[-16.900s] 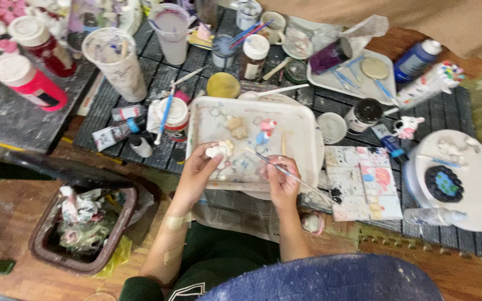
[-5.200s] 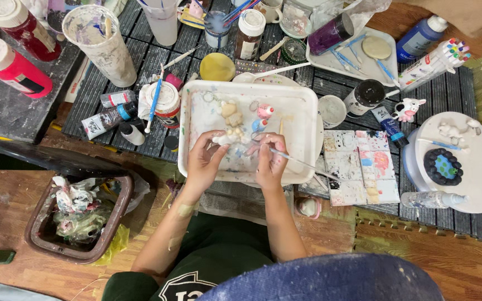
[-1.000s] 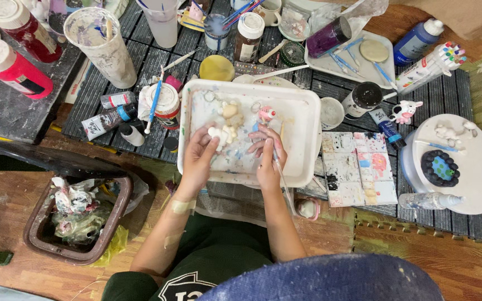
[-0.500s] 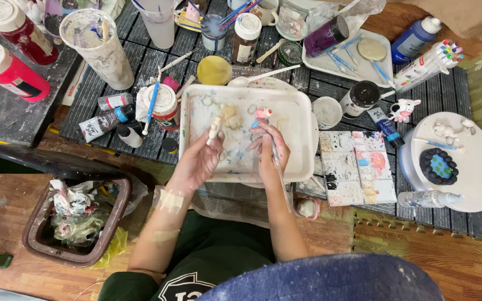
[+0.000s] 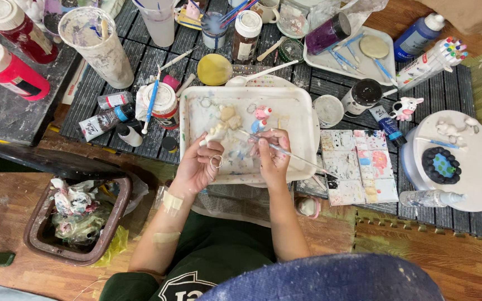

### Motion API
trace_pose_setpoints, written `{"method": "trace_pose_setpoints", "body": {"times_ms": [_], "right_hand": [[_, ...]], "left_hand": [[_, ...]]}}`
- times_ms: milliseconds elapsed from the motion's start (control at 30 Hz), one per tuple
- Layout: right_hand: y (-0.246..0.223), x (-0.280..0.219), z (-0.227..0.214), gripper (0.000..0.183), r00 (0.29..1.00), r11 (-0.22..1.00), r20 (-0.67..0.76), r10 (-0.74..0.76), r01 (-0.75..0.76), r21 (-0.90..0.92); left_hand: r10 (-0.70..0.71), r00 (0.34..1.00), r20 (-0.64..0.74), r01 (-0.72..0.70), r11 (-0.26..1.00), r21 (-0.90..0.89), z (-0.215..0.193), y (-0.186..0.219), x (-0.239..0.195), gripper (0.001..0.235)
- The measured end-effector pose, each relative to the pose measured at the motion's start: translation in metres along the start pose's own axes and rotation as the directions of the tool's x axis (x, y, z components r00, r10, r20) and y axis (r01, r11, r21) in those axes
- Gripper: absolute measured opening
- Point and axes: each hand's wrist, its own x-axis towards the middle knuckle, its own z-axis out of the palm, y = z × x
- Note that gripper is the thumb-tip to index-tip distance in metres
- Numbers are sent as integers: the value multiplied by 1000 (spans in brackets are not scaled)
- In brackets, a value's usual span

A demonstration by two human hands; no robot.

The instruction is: The person paints a small white figurine using a fine brush and light-colored paint. They rotate the figurine to apply paint to different sides and dip the brush into a palette for more paint.

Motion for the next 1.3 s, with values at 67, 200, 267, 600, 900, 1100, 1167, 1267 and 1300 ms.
{"method": "trace_pose_setpoints", "body": {"times_ms": [67,200,267,600,900,1100,1167,1267,1300], "right_hand": [[-1,1,2,13,999,1000,14,-29,29,-2],[-1,3,2,14,998,999,63,-27,25,34],[-4,1,-1,13,993,999,117,8,-14,51],[-4,-2,-8,12,988,993,117,104,-110,51],[-6,1,0,11,992,998,115,49,-44,-47],[-7,-1,-4,9,995,999,97,21,-24,31],[-8,-1,-4,10,994,999,109,32,-33,2],[-9,0,1,11,992,996,125,-4,16,-93],[-9,1,3,11,991,990,131,-26,43,-133]], "left_hand": [[-18,1000,24,18,1000,3,1,-1,-1,30],[-13,1000,12,12,1000,28,1,-1,1,31],[14,1000,1,-14,994,108,-1,-1,2,30],[132,988,-77,-101,942,321,2,-9,5,20],[49,999,-5,-47,978,203,-8,-3,4,23],[25,1000,-16,-19,956,291,-6,-4,5,34],[58,997,-45,-41,950,309,-4,-5,5,34],[40,998,-41,-25,947,319,-6,-4,4,34],[23,999,-31,-12,947,321,-6,-3,4,35]]}}
